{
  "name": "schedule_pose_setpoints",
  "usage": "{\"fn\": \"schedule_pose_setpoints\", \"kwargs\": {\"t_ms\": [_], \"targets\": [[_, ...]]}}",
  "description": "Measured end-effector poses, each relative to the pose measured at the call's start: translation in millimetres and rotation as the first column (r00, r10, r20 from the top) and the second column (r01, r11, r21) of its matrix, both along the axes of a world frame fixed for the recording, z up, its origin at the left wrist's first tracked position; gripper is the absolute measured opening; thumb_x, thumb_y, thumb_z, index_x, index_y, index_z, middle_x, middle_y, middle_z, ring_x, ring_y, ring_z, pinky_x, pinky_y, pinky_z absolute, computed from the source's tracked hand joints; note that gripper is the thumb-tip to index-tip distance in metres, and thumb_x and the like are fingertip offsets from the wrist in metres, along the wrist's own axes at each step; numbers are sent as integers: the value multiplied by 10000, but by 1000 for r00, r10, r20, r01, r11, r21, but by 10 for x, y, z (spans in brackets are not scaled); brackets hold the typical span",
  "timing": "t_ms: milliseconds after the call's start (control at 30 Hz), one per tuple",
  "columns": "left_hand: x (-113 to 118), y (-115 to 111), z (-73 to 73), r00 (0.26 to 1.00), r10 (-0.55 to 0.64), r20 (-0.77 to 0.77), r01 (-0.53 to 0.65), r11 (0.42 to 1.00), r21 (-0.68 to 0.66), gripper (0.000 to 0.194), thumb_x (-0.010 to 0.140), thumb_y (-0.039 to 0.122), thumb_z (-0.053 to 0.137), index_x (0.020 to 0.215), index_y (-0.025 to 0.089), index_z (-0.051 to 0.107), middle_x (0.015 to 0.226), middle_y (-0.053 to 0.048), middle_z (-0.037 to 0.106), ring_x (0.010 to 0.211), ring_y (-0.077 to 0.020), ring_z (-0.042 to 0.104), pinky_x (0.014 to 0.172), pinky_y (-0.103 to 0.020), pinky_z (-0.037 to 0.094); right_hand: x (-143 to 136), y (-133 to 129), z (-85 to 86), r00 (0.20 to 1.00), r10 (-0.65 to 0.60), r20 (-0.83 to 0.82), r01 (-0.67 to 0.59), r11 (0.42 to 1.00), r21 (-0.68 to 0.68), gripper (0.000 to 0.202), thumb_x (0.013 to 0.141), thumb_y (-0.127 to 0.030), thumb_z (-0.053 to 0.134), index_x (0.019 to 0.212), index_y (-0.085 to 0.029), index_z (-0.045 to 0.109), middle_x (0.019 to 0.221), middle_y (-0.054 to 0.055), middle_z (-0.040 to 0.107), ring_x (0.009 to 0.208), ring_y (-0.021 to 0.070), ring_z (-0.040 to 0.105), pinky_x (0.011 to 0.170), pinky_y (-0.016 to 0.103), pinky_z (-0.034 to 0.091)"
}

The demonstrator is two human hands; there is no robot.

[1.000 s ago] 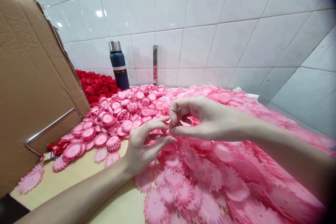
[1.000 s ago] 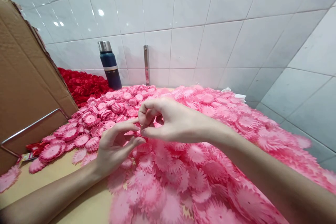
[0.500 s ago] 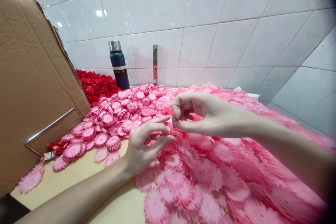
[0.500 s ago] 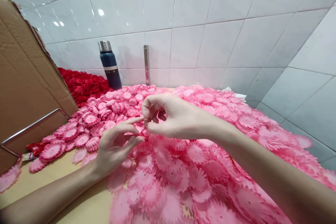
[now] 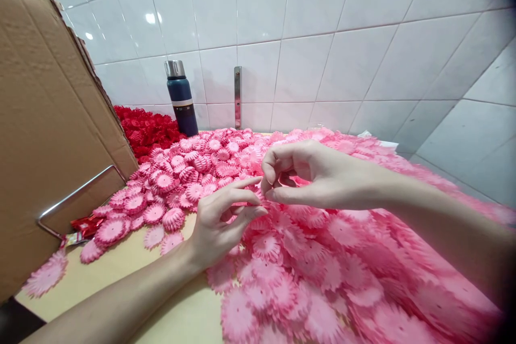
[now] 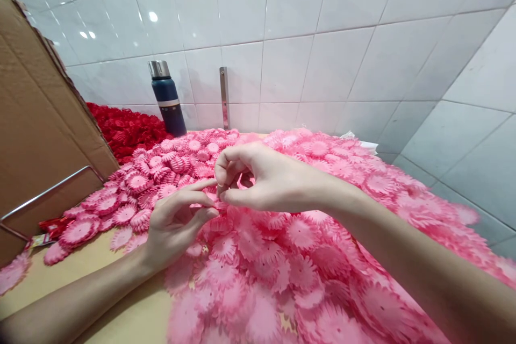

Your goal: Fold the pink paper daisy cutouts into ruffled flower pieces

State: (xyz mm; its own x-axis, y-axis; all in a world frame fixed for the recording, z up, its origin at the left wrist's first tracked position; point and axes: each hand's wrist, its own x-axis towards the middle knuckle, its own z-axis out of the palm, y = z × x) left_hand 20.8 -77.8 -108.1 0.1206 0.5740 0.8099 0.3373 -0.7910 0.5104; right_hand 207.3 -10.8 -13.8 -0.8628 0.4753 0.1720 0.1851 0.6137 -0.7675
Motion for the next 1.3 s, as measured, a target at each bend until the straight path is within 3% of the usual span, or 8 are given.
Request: {"fn": "schedule_pose_setpoints", "kwargs": {"t_ms": [300, 500, 633, 867, 1133, 1200, 1300], "targets": [[-6, 7, -22, 999, -40, 19, 40, 999, -5, 260, 797, 33, 684, 997, 198, 668, 1164, -97, 695, 1034, -211, 684, 785, -288, 613, 6, 3, 2, 1000, -3, -14, 3, 1000, 8, 143, 759, -53, 597, 793, -173, 528, 775, -6, 629, 696, 114, 575, 602, 254, 473], [-3, 16, -11, 998, -56, 16, 56, 998, 15, 372, 806, 44, 683, 1134, 216, 643, 1201, -99, 686, 1089, -200, 661, 900, -315, 582, 7, 8, -6, 999, -22, -48, 23, 1000, 14, 159, 757, -49, 604, 779, -175, 510, 755, -11, 626, 672, 101, 560, 573, 231, 460], [-6, 8, -10, 1000, -26, -8, 26, 1000, 1, 300, 809, 32, 672, 1059, 198, 668, 1185, -105, 687, 1076, -207, 671, 831, -278, 602, 5, -6, 2, 998, -36, -44, 37, 999, 38, 161, 751, -40, 600, 776, -174, 515, 743, -14, 623, 656, 96, 551, 562, 226, 454], [-7, 3, 22, 999, 9, -40, -7, 999, 46, 200, 824, 2, 632, 912, 182, 647, 840, -38, 707, 1133, -222, 644, 814, -258, 586, 39, 47, -9, 996, -78, -49, 85, 982, 169, 168, 724, -14, 568, 714, -176, 529, 700, -28, 565, 604, 88, 500, 518, 227, 419], [19, 1, 45, 1000, 17, -6, -17, 1000, 23, 149, 834, 68, 654, 910, 192, 621, 790, -5, 674, 1062, -219, 672, 945, -396, 562, 50, 88, 10, 997, -55, -51, 66, 970, 234, 179, 724, -3, 532, 697, -174, 578, 685, -20, 584, 625, 105, 510, 550, 244, 419], [24, -13, 50, 1000, 6, 0, -6, 1000, 9, 140, 835, 71, 655, 901, 189, 619, 781, -9, 669, 1069, -224, 671, 916, -373, 576, 65, 99, 14, 997, -56, -54, 68, 968, 242, 177, 722, -7, 536, 699, -176, 584, 691, -19, 594, 628, 108, 511, 555, 249, 419], [24, -37, 61, 999, -10, 31, 11, 1000, -23, 126, 844, 69, 644, 888, 182, 611, 784, -33, 664, 1119, -242, 651, 743, -261, 609, 112, 154, 14, 995, -81, -57, 93, 959, 268, 172, 740, -35, 535, 722, -180, 627, 694, -12, 607, 622, 118, 505, 545, 267, 401]]}}
